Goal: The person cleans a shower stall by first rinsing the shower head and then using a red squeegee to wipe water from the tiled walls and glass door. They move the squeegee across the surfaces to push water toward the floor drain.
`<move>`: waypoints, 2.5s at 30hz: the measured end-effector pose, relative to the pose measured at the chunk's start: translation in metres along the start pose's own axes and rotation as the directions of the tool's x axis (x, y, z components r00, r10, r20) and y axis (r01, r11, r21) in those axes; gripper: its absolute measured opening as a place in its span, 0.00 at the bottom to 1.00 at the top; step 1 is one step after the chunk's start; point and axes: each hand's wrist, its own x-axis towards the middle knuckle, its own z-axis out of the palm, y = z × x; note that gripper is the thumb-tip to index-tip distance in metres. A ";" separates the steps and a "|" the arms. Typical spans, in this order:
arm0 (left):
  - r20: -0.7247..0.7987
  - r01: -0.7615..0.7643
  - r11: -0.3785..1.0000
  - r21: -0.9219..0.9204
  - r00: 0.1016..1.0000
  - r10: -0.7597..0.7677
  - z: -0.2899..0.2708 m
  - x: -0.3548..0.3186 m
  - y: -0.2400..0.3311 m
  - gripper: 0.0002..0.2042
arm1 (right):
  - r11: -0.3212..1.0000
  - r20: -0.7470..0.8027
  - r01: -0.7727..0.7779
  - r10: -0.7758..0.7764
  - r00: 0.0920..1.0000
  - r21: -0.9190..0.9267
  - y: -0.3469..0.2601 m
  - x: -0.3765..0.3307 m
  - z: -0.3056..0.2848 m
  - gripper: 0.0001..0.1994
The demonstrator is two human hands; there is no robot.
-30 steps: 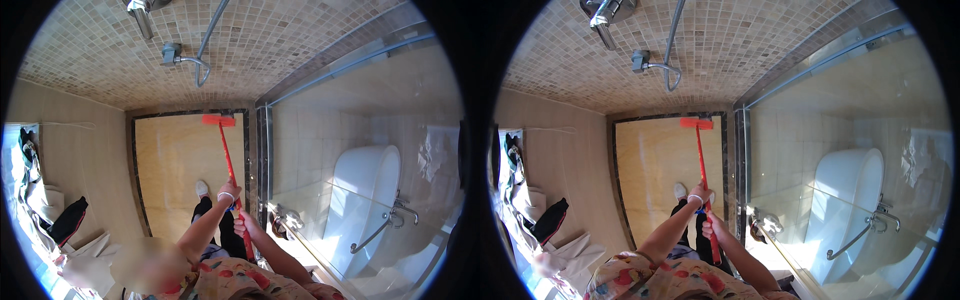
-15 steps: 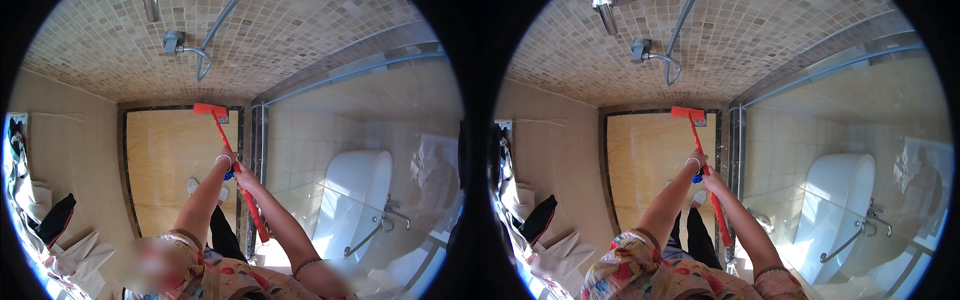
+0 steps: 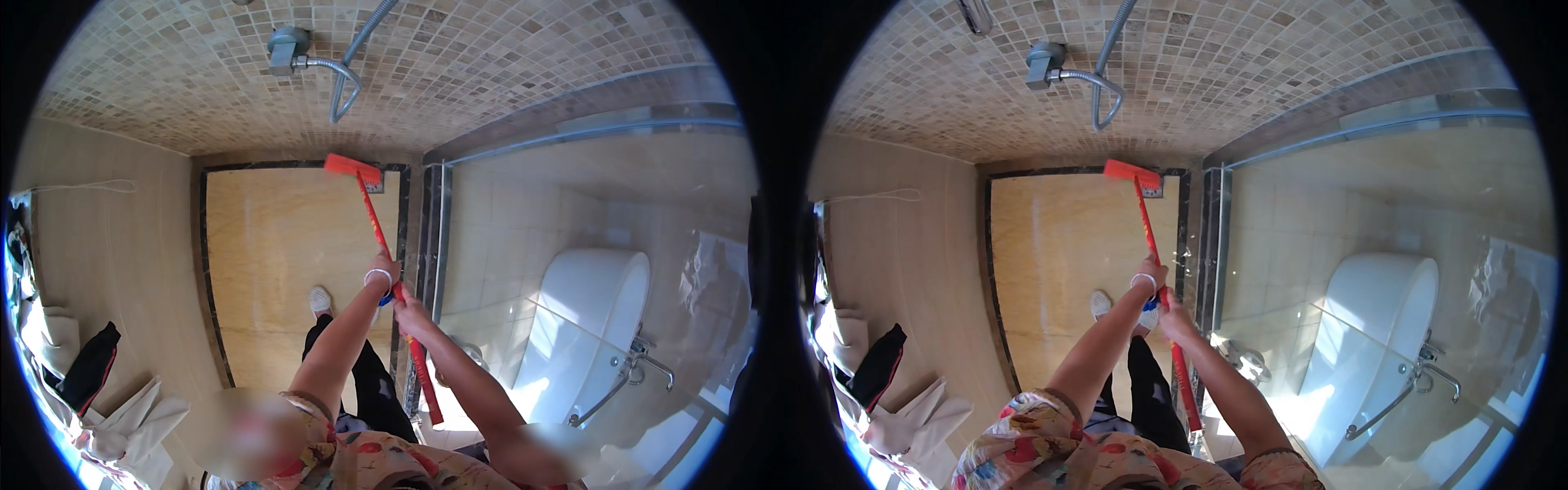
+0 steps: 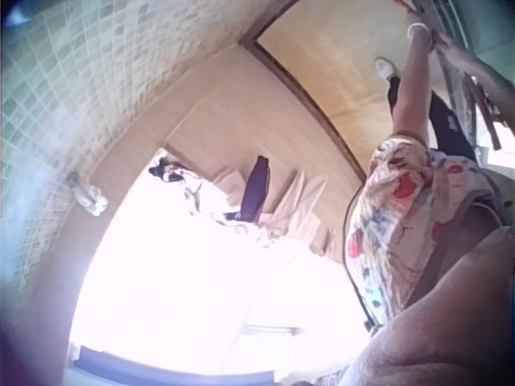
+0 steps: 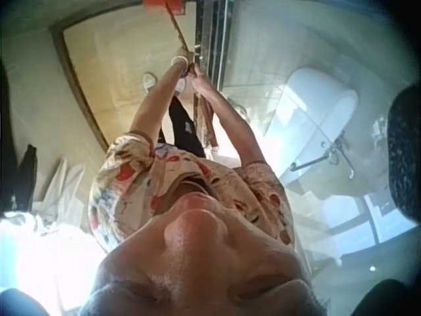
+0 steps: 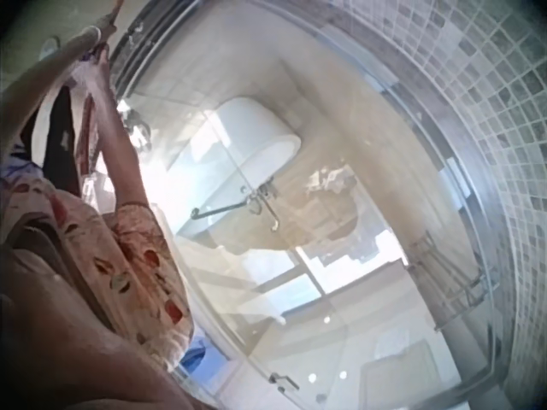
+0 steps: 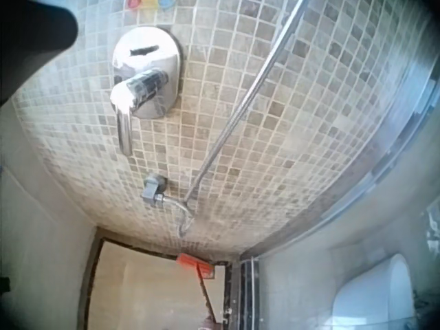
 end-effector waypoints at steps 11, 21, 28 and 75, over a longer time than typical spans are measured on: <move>0.077 0.013 0.991 0.135 0.997 -0.024 -0.009 -0.012 -0.030 0.31 | 0.994 0.010 0.052 -0.053 0.999 0.097 0.018 -0.011 0.030 0.26; 0.062 -0.005 0.993 0.121 0.998 -0.003 -0.006 -0.041 -0.047 0.32 | 0.969 0.108 -0.022 -0.004 0.994 0.246 0.035 -0.036 0.041 0.25; 0.114 0.042 0.962 0.268 0.991 -0.075 -0.001 -0.018 0.006 0.31 | 0.954 0.068 -0.002 -0.019 0.997 0.299 0.038 0.003 0.010 0.23; 0.091 0.015 0.987 0.162 0.995 -0.030 -0.005 -0.037 -0.049 0.31 | 0.885 0.140 -0.018 -0.054 0.989 0.465 0.051 -0.026 0.046 0.24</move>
